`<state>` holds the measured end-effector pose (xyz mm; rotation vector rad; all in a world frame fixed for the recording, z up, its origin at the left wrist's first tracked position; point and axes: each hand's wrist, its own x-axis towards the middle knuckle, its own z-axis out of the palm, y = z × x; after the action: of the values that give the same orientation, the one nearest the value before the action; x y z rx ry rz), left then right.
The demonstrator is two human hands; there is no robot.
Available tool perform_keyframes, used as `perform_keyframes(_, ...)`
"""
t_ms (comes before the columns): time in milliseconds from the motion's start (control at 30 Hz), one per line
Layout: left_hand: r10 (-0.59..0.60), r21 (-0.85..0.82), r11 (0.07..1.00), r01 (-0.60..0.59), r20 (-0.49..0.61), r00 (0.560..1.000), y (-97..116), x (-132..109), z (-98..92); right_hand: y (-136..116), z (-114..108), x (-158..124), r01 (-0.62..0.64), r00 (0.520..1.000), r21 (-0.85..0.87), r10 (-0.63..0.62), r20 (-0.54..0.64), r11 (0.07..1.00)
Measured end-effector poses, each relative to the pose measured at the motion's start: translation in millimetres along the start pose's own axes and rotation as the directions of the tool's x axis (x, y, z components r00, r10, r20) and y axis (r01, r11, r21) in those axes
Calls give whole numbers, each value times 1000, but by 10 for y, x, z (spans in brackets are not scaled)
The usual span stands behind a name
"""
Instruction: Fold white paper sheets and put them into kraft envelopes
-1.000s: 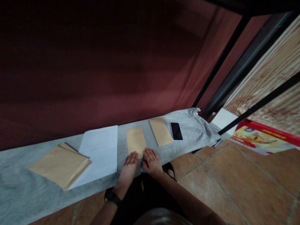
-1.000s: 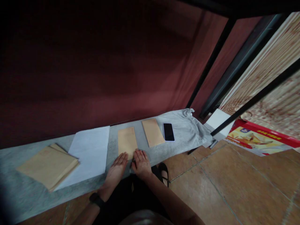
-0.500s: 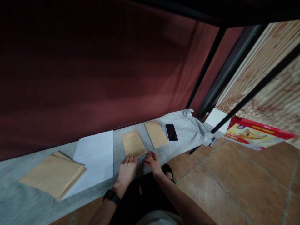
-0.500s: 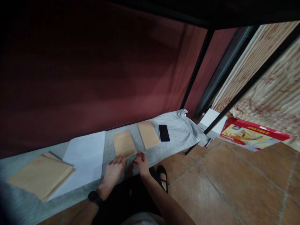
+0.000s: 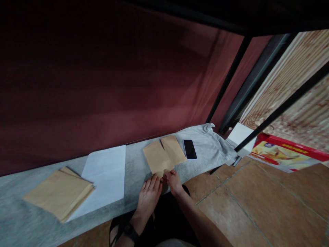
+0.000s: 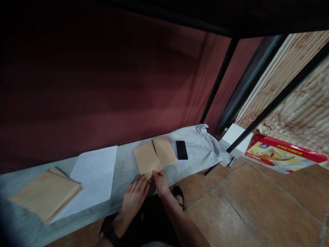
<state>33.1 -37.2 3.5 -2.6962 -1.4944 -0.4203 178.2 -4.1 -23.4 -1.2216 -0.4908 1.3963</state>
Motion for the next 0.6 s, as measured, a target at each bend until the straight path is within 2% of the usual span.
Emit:
perform_keyframes(100,-49,-39,998,49,-2,999,-63,-109,71,-309,-242,176,57,995,67,-52,-82,996)
perform_keyframes(233,-16,-62,998,19,44,999,-131,-255,201,-607,-540,410,71,987,70,-60,-148,995)
perform_keyframes(433,-40,-120,992,46,51,998,-101,-252,268,-629,-714,513,-19,989,-32,14,-149,999)
perform_keyframes(600,-165,-346,921,178,68,984,-56,2,319,-572,-746,524,-72,992,-170,53,-116,983)
